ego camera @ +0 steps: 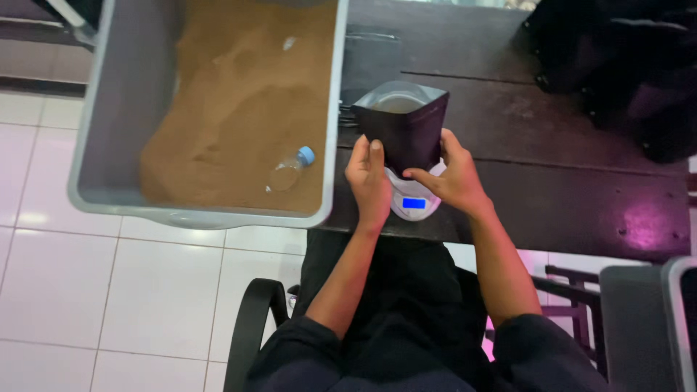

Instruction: The person fills small black pouches with a brown granular material using a plastic scoop, weighs each pouch on a digital scale, and seals them by hand before placing them in a row.

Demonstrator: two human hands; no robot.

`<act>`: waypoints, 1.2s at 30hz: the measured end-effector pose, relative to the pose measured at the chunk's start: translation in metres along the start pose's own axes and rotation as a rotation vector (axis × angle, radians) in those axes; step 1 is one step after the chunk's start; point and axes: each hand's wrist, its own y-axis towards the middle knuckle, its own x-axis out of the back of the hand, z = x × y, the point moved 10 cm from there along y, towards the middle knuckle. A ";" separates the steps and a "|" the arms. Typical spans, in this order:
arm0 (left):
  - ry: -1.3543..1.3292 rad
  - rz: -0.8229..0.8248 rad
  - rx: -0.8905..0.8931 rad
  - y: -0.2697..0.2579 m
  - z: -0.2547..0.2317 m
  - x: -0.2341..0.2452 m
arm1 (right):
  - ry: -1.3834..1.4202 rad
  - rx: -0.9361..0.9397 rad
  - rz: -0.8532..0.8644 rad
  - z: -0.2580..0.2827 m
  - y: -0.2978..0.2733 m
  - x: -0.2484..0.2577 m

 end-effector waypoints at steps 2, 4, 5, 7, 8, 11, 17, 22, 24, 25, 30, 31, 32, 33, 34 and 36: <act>0.041 0.041 -0.028 -0.006 -0.023 -0.020 | 0.031 -0.010 -0.037 -0.017 -0.012 0.006; 0.081 0.082 -0.060 -0.010 -0.036 -0.033 | 0.064 -0.014 -0.075 -0.025 -0.021 0.013; 0.102 0.123 -0.074 -0.012 -0.036 -0.038 | 0.058 -0.008 -0.098 -0.025 -0.024 0.016; 0.122 0.172 -0.081 -0.016 -0.036 -0.043 | 0.048 -0.009 -0.128 -0.034 -0.032 0.023; 0.135 0.188 -0.096 -0.018 -0.036 -0.044 | 0.070 -0.003 -0.129 -0.043 -0.036 0.025; 0.153 0.226 -0.134 -0.022 -0.030 -0.043 | 0.076 0.005 -0.143 -0.070 -0.048 0.024; 0.053 0.255 -0.209 -0.013 -0.061 -0.041 | 0.244 0.043 -0.169 -0.079 -0.046 0.031; 0.081 0.234 -0.211 0.013 -0.041 -0.009 | 0.316 -0.056 -0.183 -0.095 -0.045 0.039; -0.020 0.162 -0.079 0.030 0.013 0.021 | 0.486 -0.092 -0.292 -0.100 -0.049 0.047; -0.019 0.166 -0.078 0.031 0.015 0.021 | 0.486 -0.092 -0.296 -0.102 -0.049 0.047; -0.043 0.105 -0.014 0.036 0.024 0.028 | 0.429 -0.076 -0.311 -0.100 -0.049 0.046; -0.043 0.105 -0.013 0.036 0.024 0.027 | 0.427 -0.077 -0.312 -0.099 -0.049 0.047; -0.046 0.095 -0.011 0.036 0.025 0.028 | 0.417 -0.069 -0.310 -0.097 -0.049 0.047; -0.047 0.085 -0.010 0.037 0.025 0.030 | 0.408 -0.059 -0.308 -0.095 -0.049 0.046; -0.048 0.084 -0.010 0.037 0.027 0.030 | 0.408 -0.060 -0.307 -0.090 -0.047 0.046; -0.039 0.087 -0.018 0.039 0.030 0.031 | 0.391 -0.049 -0.315 -0.079 -0.045 0.047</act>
